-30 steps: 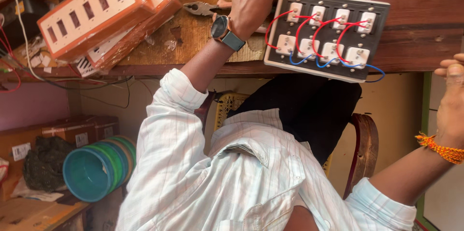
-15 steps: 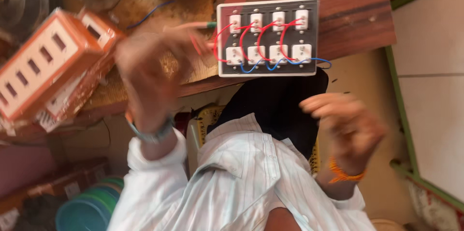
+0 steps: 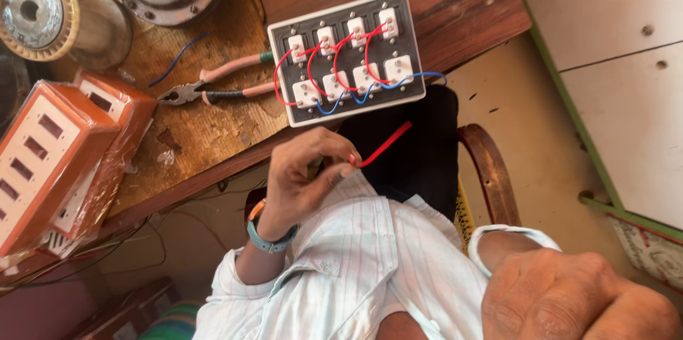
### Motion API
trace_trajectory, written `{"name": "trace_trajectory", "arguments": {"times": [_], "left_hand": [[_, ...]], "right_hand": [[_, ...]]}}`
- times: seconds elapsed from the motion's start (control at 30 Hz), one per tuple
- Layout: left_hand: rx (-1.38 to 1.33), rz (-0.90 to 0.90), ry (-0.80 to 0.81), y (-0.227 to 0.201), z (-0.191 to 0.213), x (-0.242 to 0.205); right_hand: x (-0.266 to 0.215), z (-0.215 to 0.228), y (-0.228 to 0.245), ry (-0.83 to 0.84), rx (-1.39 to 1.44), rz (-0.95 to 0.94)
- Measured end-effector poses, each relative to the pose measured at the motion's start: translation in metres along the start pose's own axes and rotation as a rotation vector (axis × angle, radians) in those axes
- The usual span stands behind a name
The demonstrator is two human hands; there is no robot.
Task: The person strips the ends of red and blue wires and connects them to terminals on a switchboard panel. They use a screwdriver to tighten the terminal screws and secure the wires in place.
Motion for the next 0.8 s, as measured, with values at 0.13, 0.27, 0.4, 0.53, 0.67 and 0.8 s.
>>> {"name": "trace_trajectory", "arguments": {"times": [0.13, 0.27, 0.4, 0.53, 0.67, 0.8], "left_hand": [[0.013, 0.023, 0.046, 0.001, -0.009, -0.002], [-0.002, 0.008, 0.048, -0.004, -0.005, 0.004], [-0.047, 0.113, 0.097, 0.008, -0.012, -0.009], [-0.166, -0.061, -0.085, 0.008, -0.005, -0.002], [-0.388, 0.019, -0.242, 0.022, -0.011, -0.017], [-0.566, 0.052, -0.186, 0.019, -0.015, -0.003]], "right_hand": [[-0.029, 0.014, 0.007, 0.105, 0.066, 0.06], [-0.015, 0.046, 0.021, -0.034, -0.32, 0.028], [0.031, 0.069, 0.009, -0.161, -0.91, -0.217], [0.067, 0.07, -0.053, -0.048, -0.969, -0.333], [0.047, 0.063, -0.105, -0.131, -0.938, -0.44], [0.034, 0.063, -0.109, -0.285, -1.046, -0.35]]}}
Point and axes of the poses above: each hand's wrist, its own x-axis towards the middle knuckle, its own z-axis out of the back of the hand, y = z × x, the point moved 5 cm from there along x, towards the middle knuckle, and after that the axes turned 10 degrees about x, right-handed, at the moved point
